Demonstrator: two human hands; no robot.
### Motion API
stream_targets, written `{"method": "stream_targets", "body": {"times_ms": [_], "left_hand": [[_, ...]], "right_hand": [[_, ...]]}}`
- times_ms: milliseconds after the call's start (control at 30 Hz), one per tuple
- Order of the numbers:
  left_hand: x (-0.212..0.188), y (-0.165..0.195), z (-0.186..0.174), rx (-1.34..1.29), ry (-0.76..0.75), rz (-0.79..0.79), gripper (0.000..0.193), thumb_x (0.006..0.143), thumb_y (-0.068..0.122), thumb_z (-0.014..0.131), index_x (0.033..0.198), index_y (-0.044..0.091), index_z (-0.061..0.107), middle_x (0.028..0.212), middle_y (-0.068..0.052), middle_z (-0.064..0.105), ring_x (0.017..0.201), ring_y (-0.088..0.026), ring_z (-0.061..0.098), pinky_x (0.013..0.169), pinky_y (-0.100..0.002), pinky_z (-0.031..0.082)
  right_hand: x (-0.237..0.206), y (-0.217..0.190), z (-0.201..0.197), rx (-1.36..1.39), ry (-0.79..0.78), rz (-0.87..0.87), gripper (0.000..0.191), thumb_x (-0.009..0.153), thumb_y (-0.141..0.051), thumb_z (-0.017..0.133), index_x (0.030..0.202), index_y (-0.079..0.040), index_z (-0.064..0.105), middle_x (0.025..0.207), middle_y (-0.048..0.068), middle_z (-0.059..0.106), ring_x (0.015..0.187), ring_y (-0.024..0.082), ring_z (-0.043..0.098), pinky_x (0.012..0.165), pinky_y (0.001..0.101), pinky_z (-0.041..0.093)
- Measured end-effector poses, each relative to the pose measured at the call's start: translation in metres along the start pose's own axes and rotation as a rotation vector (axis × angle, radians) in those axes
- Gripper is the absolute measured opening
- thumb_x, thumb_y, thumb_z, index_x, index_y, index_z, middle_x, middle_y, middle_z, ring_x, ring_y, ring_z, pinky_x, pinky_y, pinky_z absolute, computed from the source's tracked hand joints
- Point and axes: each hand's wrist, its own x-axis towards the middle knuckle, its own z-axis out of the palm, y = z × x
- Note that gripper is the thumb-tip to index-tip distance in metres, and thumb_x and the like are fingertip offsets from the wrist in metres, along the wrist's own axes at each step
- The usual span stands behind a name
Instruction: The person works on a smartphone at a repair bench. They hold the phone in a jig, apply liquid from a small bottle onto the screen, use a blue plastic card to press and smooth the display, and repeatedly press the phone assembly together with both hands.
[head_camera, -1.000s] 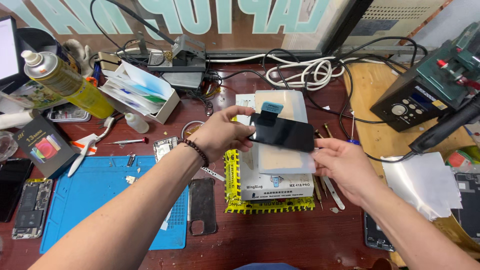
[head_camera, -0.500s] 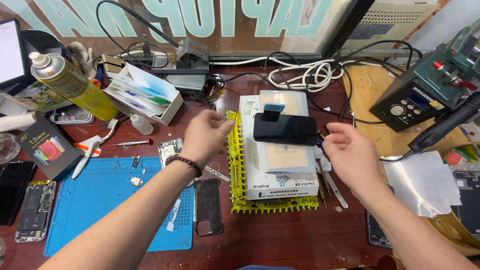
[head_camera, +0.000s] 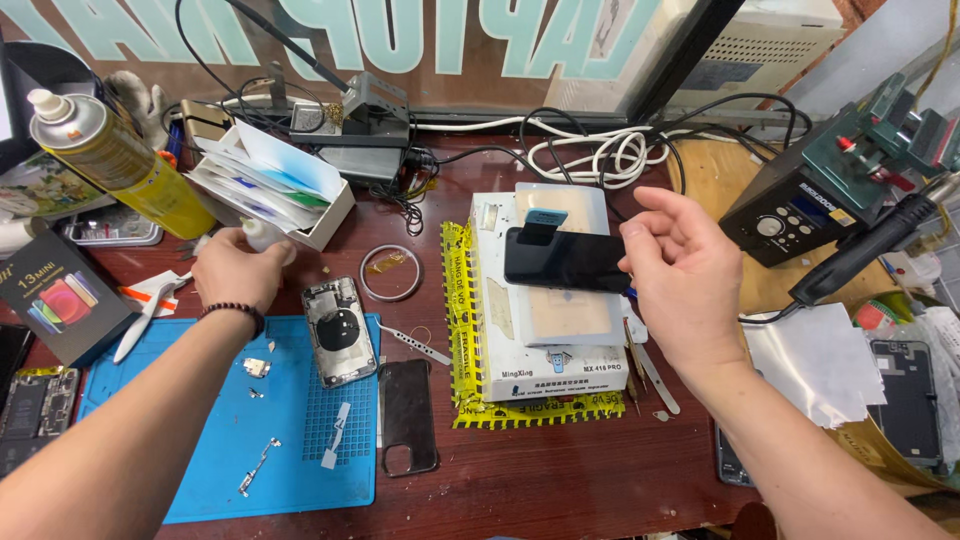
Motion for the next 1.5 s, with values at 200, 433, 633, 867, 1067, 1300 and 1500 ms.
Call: {"method": "stream_targets", "body": {"times_ms": [200, 433, 633, 867, 1067, 1300, 1500], "left_hand": [[-0.095, 0.090, -0.018, -0.424, -0.412, 0.050, 0.033, 0.080, 0.028, 0.082, 0.102, 0.005, 0.077, 0.085, -0.005, 0.077, 0.066, -0.012, 0.069, 0.053, -0.029, 0.051], [-0.177, 0.185, 0.011, -0.740, -0.904, 0.019, 0.045, 0.080, 0.034, 0.081, 0.100, -0.005, 0.074, 0.084, -0.007, 0.075, 0.067, -0.010, 0.069, 0.051, -0.025, 0.052], [-0.163, 0.191, 0.033, -0.307, -0.598, 0.317, 0.082, 0.068, 0.036, 0.091, 0.134, 0.003, 0.056, 0.105, -0.012, 0.071, 0.090, -0.021, 0.071, 0.074, -0.036, 0.059], [-0.154, 0.196, 0.064, -0.016, -0.612, 0.451, 0.100, 0.060, 0.036, 0.093, 0.145, 0.009, 0.046, 0.110, -0.020, 0.071, 0.105, -0.032, 0.071, 0.092, -0.041, 0.056], [-0.159, 0.199, 0.069, -0.007, -0.569, 0.448, 0.093, 0.062, 0.034, 0.092, 0.141, 0.006, 0.051, 0.118, -0.020, 0.072, 0.112, -0.033, 0.070, 0.095, -0.041, 0.055], [-0.160, 0.201, 0.066, -0.003, -0.585, 0.419, 0.092, 0.063, 0.033, 0.092, 0.141, 0.007, 0.051, 0.119, -0.020, 0.072, 0.111, -0.032, 0.071, 0.095, -0.040, 0.056], [-0.164, 0.198, 0.052, -0.067, -0.455, 0.395, 0.088, 0.065, 0.033, 0.092, 0.137, 0.003, 0.052, 0.113, -0.021, 0.070, 0.104, -0.032, 0.071, 0.089, -0.040, 0.057]], "right_hand": [[-0.030, -0.015, 0.009, -0.209, -0.176, -0.291, 0.033, 0.091, -0.010, 0.076, 0.122, -0.003, 0.069, 0.100, 0.007, 0.075, 0.086, 0.010, 0.069, 0.077, 0.0246, 0.057], [-0.040, -0.027, 0.034, -0.118, -0.290, -0.073, 0.040, 0.082, -0.018, 0.077, 0.119, -0.007, 0.064, 0.099, 0.006, 0.079, 0.089, 0.011, 0.076, 0.076, 0.0287, 0.061], [-0.018, -0.008, 0.003, -0.456, -0.131, -0.015, 0.041, 0.078, -0.025, 0.080, 0.115, -0.008, 0.069, 0.100, 0.012, 0.079, 0.088, 0.022, 0.077, 0.077, 0.0350, 0.060], [-0.004, 0.010, 0.001, -0.525, -0.134, -0.124, 0.040, 0.077, -0.023, 0.081, 0.111, -0.006, 0.071, 0.096, 0.019, 0.077, 0.088, 0.031, 0.077, 0.077, 0.0387, 0.060], [-0.003, 0.013, -0.002, -0.512, -0.120, -0.093, 0.035, 0.078, -0.022, 0.079, 0.109, -0.008, 0.071, 0.093, 0.017, 0.078, 0.086, 0.030, 0.078, 0.076, 0.0386, 0.060], [-0.002, 0.014, -0.007, -0.519, -0.100, -0.095, 0.035, 0.077, -0.023, 0.079, 0.108, -0.009, 0.073, 0.095, 0.016, 0.078, 0.086, 0.030, 0.078, 0.076, 0.0385, 0.060], [-0.003, 0.008, -0.010, -0.508, -0.111, -0.026, 0.032, 0.079, -0.025, 0.080, 0.106, -0.009, 0.073, 0.089, 0.014, 0.078, 0.082, 0.025, 0.077, 0.074, 0.0357, 0.059]]}}
